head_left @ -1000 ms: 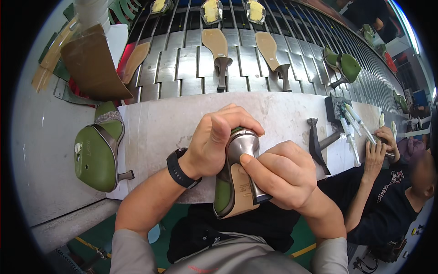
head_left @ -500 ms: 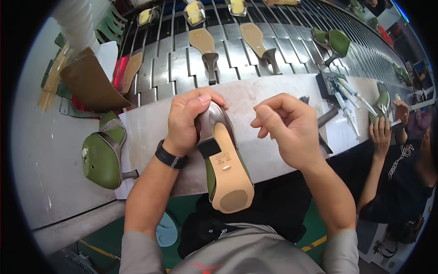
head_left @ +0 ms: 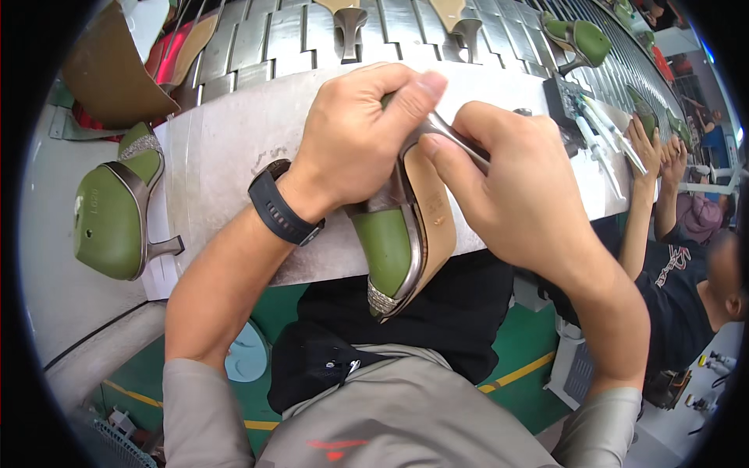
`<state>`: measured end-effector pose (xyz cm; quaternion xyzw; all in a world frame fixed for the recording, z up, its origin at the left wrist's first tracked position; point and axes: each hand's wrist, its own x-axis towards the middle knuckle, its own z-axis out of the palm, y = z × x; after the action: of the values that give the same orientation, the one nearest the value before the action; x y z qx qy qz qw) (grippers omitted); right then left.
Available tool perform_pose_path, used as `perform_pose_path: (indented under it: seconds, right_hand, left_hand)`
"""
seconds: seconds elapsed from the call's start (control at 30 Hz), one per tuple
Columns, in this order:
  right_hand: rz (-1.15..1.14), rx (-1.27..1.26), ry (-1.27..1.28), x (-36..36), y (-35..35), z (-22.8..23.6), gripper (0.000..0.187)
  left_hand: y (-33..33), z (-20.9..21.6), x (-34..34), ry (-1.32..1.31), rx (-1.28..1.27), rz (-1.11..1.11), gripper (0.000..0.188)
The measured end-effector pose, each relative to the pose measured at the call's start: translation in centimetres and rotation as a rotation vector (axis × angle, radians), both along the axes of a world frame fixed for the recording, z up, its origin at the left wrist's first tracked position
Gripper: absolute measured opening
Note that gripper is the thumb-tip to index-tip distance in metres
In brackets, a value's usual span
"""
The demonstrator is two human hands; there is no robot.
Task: The person assembles high-heeled shoes by attaching soles and heels to shoe uppers on lasts, pressing them by hand, tapping the edges with a hammer, and applying adhesive using a syringe.
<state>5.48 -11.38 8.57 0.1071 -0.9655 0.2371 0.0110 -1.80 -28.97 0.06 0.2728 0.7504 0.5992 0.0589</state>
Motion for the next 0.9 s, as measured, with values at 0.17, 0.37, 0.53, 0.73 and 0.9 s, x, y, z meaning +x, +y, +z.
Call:
perform_pose_path:
  seconds: [0.17, 0.37, 0.53, 0.73, 0.9]
  right_hand:
    - [-0.059, -0.07, 0.069, -0.1, 0.3, -1.5, 0.032]
    - [-0.023, -0.231, -0.021, 0.4, 0.9, -1.7, 0.028]
    - [-0.029, -0.64, -0.086, 1.2, 1.8, -4.5, 0.031]
    - [-0.055, -0.858, -0.347, 0.9, 0.0, -7.5, 0.033]
    - [-0.13, -0.916, -0.203, 1.8, -0.6, -8.0, 0.028]
  left_hand:
    - [0.8, -0.1, -0.3, 0.076, -0.043, 0.017, 0.035]
    - [0.0, 0.0, -0.2, -0.071, 0.067, -0.005, 0.033]
    - [0.1, 0.2, -0.3, -0.077, 0.045, -0.011, 0.033]
    - [0.0, 0.1, -0.2, -0.026, 0.048, 0.017, 0.036]
    - [0.0, 0.0, -0.3, -0.015, 0.013, 0.029, 0.036]
